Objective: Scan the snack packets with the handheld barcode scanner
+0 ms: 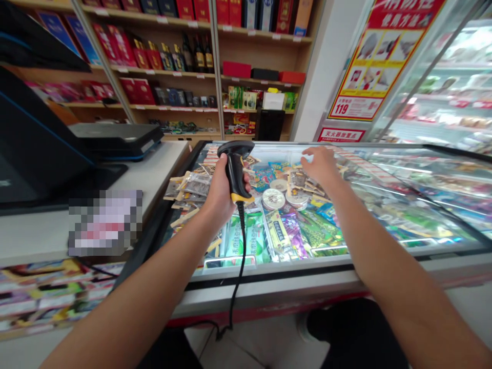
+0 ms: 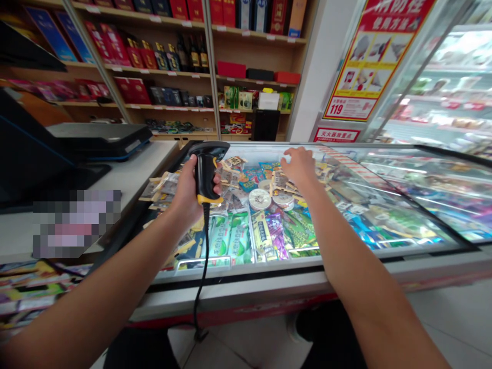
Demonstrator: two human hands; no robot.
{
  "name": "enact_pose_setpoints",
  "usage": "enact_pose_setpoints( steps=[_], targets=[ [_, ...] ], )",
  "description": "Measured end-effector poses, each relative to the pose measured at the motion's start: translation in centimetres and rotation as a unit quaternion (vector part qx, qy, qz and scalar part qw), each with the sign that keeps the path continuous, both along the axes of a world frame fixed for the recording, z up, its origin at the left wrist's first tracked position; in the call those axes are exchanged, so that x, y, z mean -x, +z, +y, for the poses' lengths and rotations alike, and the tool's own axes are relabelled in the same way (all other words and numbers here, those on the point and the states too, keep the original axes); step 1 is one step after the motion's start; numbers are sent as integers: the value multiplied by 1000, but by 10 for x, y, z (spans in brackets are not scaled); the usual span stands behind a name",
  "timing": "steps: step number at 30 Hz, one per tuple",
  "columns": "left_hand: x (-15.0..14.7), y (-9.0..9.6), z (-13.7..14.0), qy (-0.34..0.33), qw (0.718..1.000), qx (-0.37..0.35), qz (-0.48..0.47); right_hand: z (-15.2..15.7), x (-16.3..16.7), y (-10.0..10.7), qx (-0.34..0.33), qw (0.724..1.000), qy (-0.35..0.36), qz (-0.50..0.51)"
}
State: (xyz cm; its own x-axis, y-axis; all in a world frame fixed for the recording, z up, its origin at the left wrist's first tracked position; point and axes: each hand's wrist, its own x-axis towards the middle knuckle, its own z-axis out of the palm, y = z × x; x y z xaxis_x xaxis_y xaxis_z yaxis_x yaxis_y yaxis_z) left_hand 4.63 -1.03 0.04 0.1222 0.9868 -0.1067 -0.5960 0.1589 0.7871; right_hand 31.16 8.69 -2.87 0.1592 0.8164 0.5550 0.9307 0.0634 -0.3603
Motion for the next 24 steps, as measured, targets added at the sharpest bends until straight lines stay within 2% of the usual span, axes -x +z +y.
enact_pose_setpoints(
  steps=[1, 3, 4, 6, 8, 11, 17, 21, 24],
  targets=[
    [3, 3, 1, 13, 1000, -3, -8, -2, 21, -6, 1, 999, 51, -19],
    [9, 8, 4, 42, 999, -13, -26, -9, 62, -21, 20, 976, 203, -82],
    [12, 10, 6, 53, 998, -13, -32, -13, 79, -29, 26, 963, 249, -102],
    [18, 11, 10, 70, 996, -18, -45, -19, 105, -44, 43, 946, 291, -138],
    [21, 11, 13, 81, 995, -29, -55, -20, 116, -56, 67, 943, 292, -148],
    [22, 10, 13, 81, 995, -27, -61, -12, 113, -64, 77, 949, 276, -133],
    [19, 13, 9, 68, 996, 1, -64, 3, 81, -58, 62, 958, 255, -113],
    [17, 11, 8, 51, 997, 17, -58, 3, 66, -41, 38, 968, 249, -7],
    [14, 8, 9, 38, 998, 21, -40, -1, 62, -27, 81, 963, 219, 131]
  ],
)
